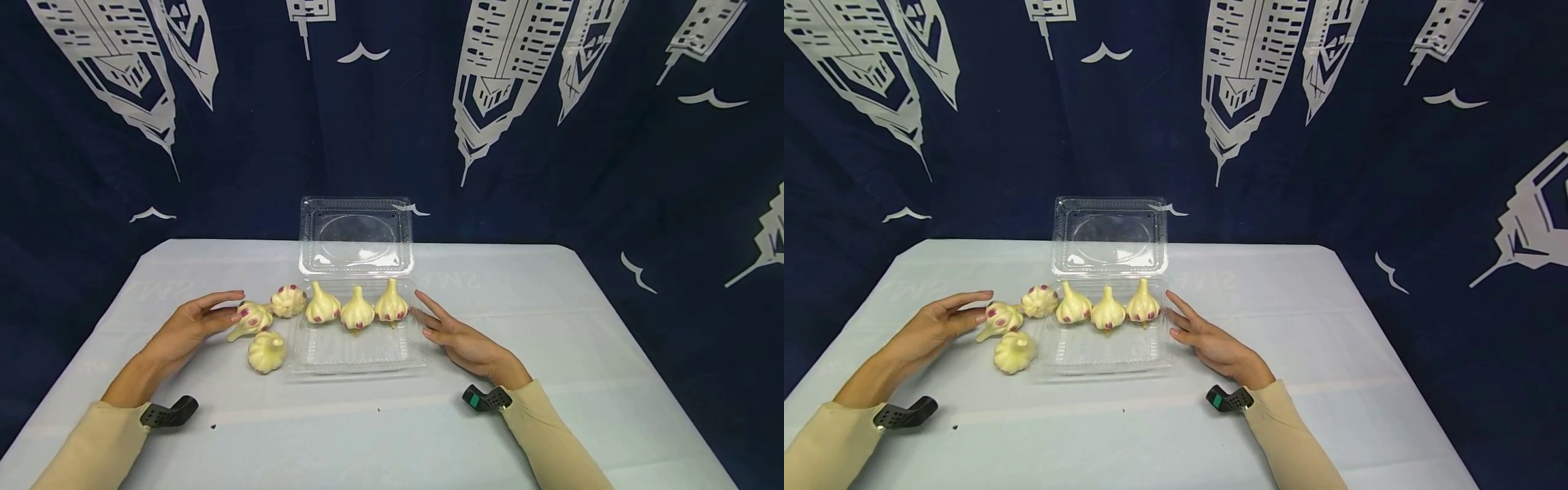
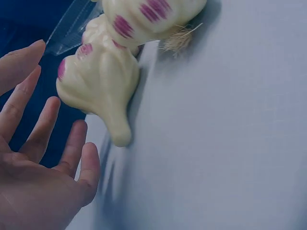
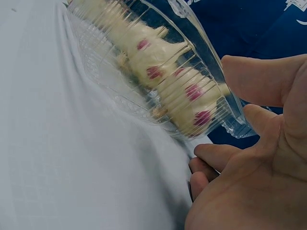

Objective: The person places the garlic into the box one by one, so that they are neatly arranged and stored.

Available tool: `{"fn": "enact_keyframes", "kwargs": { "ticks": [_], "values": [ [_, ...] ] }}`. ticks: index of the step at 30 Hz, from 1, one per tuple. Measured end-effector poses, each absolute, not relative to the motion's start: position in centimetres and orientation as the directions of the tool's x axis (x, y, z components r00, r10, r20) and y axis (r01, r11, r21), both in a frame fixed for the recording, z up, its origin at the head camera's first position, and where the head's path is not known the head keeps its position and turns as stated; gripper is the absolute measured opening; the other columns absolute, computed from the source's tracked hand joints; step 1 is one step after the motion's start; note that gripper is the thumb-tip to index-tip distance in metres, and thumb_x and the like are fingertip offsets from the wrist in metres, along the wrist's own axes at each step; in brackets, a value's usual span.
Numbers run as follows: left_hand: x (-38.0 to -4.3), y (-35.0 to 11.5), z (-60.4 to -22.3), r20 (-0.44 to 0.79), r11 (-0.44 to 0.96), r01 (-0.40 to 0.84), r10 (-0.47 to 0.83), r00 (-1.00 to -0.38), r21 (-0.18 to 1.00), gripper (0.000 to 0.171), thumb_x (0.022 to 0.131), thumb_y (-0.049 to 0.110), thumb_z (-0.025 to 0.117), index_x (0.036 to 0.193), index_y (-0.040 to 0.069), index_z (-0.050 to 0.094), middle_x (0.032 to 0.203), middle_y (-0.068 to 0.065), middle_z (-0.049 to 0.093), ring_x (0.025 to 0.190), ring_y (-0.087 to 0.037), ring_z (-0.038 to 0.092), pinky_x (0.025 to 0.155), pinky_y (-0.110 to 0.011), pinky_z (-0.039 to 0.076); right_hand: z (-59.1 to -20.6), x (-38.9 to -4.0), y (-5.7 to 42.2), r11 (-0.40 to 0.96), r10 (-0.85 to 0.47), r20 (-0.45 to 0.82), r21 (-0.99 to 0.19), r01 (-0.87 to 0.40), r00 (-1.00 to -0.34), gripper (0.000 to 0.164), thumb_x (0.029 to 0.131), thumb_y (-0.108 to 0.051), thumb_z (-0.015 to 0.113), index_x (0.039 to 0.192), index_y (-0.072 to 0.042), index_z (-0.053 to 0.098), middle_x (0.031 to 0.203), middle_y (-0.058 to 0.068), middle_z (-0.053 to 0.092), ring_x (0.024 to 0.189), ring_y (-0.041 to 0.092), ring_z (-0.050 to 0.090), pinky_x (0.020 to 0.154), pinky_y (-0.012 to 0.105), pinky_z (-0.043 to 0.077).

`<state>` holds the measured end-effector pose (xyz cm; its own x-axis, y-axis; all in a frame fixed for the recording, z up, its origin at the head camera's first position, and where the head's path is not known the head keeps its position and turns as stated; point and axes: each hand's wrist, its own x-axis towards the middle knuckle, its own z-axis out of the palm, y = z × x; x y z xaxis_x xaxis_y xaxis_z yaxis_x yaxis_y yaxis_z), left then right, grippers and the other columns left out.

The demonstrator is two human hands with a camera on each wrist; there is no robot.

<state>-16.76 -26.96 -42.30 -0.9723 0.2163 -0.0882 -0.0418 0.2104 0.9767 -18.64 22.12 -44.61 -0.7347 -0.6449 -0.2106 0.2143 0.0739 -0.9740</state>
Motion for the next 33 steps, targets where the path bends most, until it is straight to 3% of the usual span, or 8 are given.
{"fn": "enact_keyframes", "kwargs": {
  "ticks": [4,9,11,17,33],
  "values": [
    [-16.6,-27.1,-43.1,-0.117,0.095,-0.096,0.247,-0.962,0.991,0.045,0.100,0.015,0.063,0.144,0.015,0.053,0.133,0.017,0.052,0.117,0.005,0.053,0.093,-0.010,0.043,-44.6,-18.6,22.1,0.077,-0.643,-0.212,-0.974,0.213,-0.736,0.072,0.107,-0.010,0.042,0.159,-0.046,0.006,0.169,0.007,0.002,0.154,0.026,-0.016,0.118,0.063,-0.016],
    [-16.4,-26.9,-43.5,-0.129,0.077,-0.114,0.246,-0.961,0.991,0.048,0.101,0.018,0.061,0.148,0.014,0.048,0.136,0.019,0.045,0.131,-0.002,0.035,0.098,-0.014,0.032,-44.6,-18.6,22.0,0.074,-0.647,-0.206,-0.975,0.208,-0.734,0.072,0.107,-0.012,0.043,0.159,-0.046,0.006,0.169,0.008,0.001,0.154,0.026,-0.017,0.118,0.063,-0.016],
    [-16.3,-26.7,-43.7,-0.123,0.080,-0.107,0.246,-0.961,0.991,0.047,0.101,0.018,0.062,0.146,0.015,0.050,0.133,0.019,0.048,0.129,-0.002,0.037,0.097,-0.014,0.031,-44.6,-18.6,22.0,0.071,-0.647,-0.203,-0.976,0.207,-0.735,0.072,0.107,-0.013,0.044,0.159,-0.046,0.006,0.169,0.008,0.001,0.154,0.027,-0.017,0.118,0.063,-0.016],
    [-16.5,-26.1,-44.0,-0.111,0.101,-0.088,0.251,-0.961,0.991,0.041,0.098,0.015,0.065,0.139,0.015,0.055,0.124,0.015,0.058,0.114,0.001,0.053,0.093,-0.012,0.043,-44.7,-18.6,22.1,0.063,-0.648,-0.196,-0.977,0.205,-0.736,0.072,0.107,-0.011,0.043,0.160,-0.043,0.005,0.169,0.009,0.001,0.154,0.025,-0.016,0.119,0.061,-0.015],
    [-16.6,-25.2,-44.3,-0.081,0.166,-0.049,0.190,-0.978,0.985,0.039,0.097,0.021,0.068,0.134,0.013,0.057,0.116,0.013,0.064,0.108,0.002,0.059,0.089,-0.014,0.049,-44.7,-18.5,22.1,0.064,-0.653,-0.184,-0.980,0.189,-0.734,0.072,0.108,-0.010,0.041,0.159,-0.044,0.005,0.169,0.009,0.001,0.154,0.024,-0.014,0.119,0.061,-0.015]
  ]
}}
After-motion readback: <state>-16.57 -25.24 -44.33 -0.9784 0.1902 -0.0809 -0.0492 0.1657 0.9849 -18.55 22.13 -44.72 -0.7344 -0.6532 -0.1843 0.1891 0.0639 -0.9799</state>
